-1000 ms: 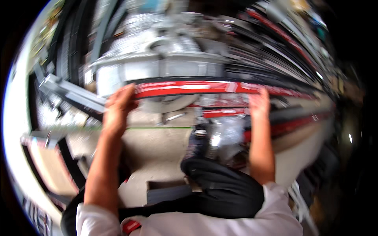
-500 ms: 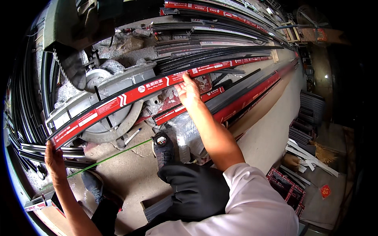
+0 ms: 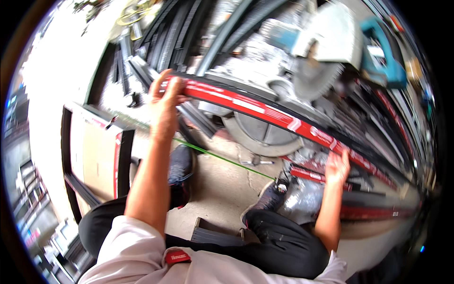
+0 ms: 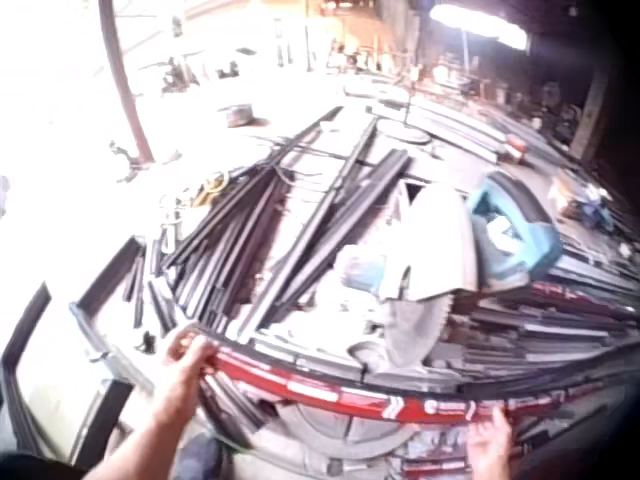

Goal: The person measures a long metal profile with a tape measure and marks it with a marker. They then place the profile on a miter saw, cut it, and stack the cut pieces. The person repeats this process for several profiles.

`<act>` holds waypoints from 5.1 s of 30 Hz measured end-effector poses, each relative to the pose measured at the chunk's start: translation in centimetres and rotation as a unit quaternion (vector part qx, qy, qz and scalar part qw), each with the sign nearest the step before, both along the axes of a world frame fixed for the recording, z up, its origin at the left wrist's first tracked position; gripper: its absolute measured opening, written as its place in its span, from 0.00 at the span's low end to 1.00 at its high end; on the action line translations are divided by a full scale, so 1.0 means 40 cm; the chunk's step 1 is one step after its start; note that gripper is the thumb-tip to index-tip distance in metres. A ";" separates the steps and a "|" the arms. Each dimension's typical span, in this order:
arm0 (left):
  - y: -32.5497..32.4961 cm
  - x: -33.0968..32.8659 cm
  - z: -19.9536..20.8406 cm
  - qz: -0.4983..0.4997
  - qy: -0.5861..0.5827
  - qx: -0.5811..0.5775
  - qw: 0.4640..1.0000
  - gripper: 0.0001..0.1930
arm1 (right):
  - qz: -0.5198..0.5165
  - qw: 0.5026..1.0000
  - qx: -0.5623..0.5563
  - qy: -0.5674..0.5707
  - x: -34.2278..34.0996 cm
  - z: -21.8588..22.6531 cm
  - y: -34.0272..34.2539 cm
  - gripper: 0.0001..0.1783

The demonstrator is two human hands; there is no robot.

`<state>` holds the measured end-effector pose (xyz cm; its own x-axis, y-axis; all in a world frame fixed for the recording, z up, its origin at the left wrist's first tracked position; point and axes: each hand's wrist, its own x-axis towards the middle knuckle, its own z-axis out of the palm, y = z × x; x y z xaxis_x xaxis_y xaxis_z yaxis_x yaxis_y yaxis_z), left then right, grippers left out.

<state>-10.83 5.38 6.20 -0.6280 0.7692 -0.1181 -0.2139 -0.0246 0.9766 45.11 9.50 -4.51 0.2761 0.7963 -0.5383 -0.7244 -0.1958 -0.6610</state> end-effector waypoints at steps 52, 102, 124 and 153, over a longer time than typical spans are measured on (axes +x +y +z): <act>-0.089 0.095 0.085 0.082 0.016 0.147 0.986 0.26 | 0.028 0.993 -0.018 -0.111 0.062 0.211 -0.046 0.10; 0.038 -0.348 -0.301 0.063 -0.179 -0.118 0.975 0.09 | 0.589 0.392 0.113 -0.697 -0.250 -0.048 -0.421 0.40; -0.013 -0.006 -0.111 -0.141 0.187 -0.186 0.954 0.19 | 0.598 0.533 0.152 -0.578 -0.233 0.150 -0.227 0.22; -0.105 0.023 -0.191 0.064 0.324 -0.290 0.898 0.22 | 0.569 0.574 0.081 -0.584 -0.192 0.262 -0.038 0.24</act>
<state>-9.90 1.18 -1.45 -0.7888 0.6124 -0.0531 0.3720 0.5445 0.7518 37.45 7.99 5.95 -0.3751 0.8323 -0.4082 0.7655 0.0298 -0.6427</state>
